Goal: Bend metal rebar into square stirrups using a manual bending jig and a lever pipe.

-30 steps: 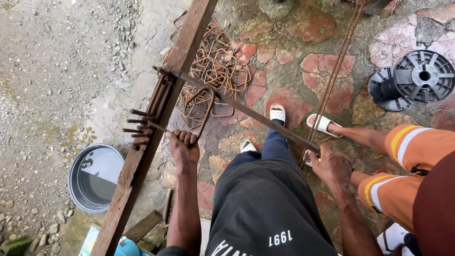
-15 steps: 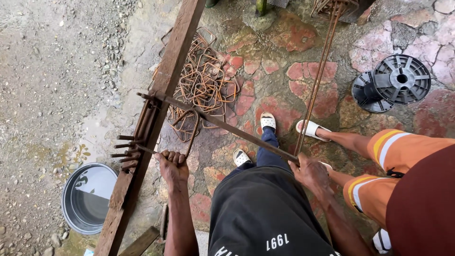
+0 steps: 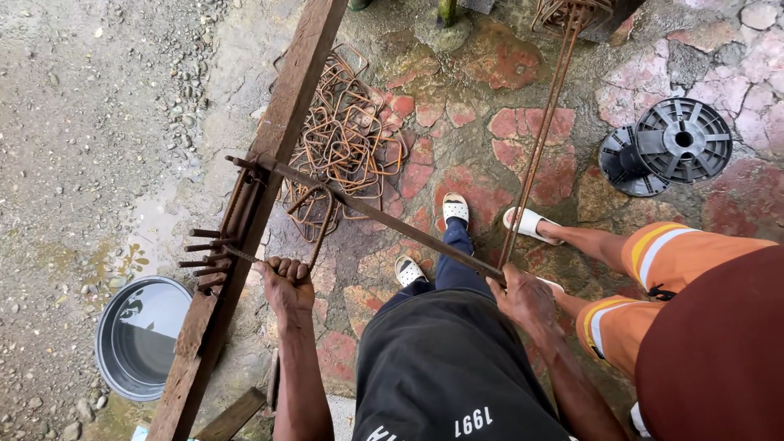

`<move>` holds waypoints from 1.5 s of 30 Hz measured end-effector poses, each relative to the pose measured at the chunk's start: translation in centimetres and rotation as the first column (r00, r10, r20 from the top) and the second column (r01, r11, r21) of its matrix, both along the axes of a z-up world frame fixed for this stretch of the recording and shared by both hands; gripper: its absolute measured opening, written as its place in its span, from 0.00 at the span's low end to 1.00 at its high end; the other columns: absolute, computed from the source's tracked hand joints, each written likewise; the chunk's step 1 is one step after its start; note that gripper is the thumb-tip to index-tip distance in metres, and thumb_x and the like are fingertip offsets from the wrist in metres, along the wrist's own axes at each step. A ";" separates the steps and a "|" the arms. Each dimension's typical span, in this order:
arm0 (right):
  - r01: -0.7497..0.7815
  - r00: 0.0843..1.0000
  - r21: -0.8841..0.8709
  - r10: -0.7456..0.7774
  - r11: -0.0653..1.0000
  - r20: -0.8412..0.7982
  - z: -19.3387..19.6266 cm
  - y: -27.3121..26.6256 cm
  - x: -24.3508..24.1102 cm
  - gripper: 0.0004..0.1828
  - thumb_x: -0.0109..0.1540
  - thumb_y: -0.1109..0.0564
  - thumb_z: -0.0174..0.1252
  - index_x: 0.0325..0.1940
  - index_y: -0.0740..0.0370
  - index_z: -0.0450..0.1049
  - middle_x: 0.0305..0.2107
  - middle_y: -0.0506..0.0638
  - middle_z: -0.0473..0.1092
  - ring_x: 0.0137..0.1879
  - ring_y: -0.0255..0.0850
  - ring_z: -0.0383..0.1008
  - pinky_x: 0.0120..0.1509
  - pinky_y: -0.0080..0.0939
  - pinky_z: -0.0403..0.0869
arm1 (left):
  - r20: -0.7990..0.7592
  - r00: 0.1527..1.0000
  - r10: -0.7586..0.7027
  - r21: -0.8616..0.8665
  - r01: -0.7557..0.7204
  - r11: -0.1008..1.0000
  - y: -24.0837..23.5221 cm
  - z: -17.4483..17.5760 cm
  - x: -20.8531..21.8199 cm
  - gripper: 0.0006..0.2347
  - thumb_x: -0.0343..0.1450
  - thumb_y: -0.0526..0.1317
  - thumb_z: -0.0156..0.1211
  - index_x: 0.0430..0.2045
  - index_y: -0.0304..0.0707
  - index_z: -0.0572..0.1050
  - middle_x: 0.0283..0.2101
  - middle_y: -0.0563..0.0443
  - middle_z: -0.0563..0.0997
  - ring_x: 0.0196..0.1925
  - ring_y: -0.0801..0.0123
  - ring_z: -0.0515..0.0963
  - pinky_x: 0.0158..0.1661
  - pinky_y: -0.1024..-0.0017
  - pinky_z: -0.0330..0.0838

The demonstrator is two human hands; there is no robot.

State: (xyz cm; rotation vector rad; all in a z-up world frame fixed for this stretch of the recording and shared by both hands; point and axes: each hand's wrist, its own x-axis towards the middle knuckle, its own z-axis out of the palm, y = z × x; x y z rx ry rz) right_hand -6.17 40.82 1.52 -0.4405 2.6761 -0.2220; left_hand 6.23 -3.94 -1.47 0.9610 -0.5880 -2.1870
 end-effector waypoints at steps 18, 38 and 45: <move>0.031 0.999 0.053 -0.030 0.998 -0.018 -1.4 -0.1 0.0 0.21 0.64 0.30 0.49 0.38 0.45 0.68 0.19 0.54 0.77 0.33 0.52 0.83 0.44 0.52 0.82 | 0.022 1.000 0.019 0.003 -0.019 1.000 0.5 0.7 -0.1 0.17 0.79 0.59 0.44 0.27 0.50 0.66 0.21 0.68 0.54 0.17 0.82 0.56 0.23 0.82 0.57; 0.009 0.996 -0.034 -0.012 0.999 -0.083 -0.7 0.9 -0.4 0.21 0.63 0.32 0.53 0.33 0.49 0.70 0.14 0.53 0.72 0.23 0.51 0.78 0.32 0.48 0.79 | -0.035 0.999 0.038 0.022 -0.037 0.999 0.4 -0.3 -0.1 0.18 0.78 0.59 0.43 0.27 0.50 0.67 0.21 0.67 0.54 0.17 0.82 0.56 0.22 0.82 0.56; -0.054 0.911 -0.065 0.022 0.996 -0.412 -2.9 1.2 0.6 0.27 0.56 0.25 0.58 0.21 0.44 0.62 0.08 0.44 0.62 0.17 0.46 0.73 0.22 0.44 0.71 | -0.057 0.998 0.011 -0.032 -0.013 0.999 -0.3 -1.6 0.2 0.16 0.81 0.57 0.40 0.26 0.53 0.62 0.24 0.69 0.55 0.19 0.85 0.56 0.23 0.85 0.54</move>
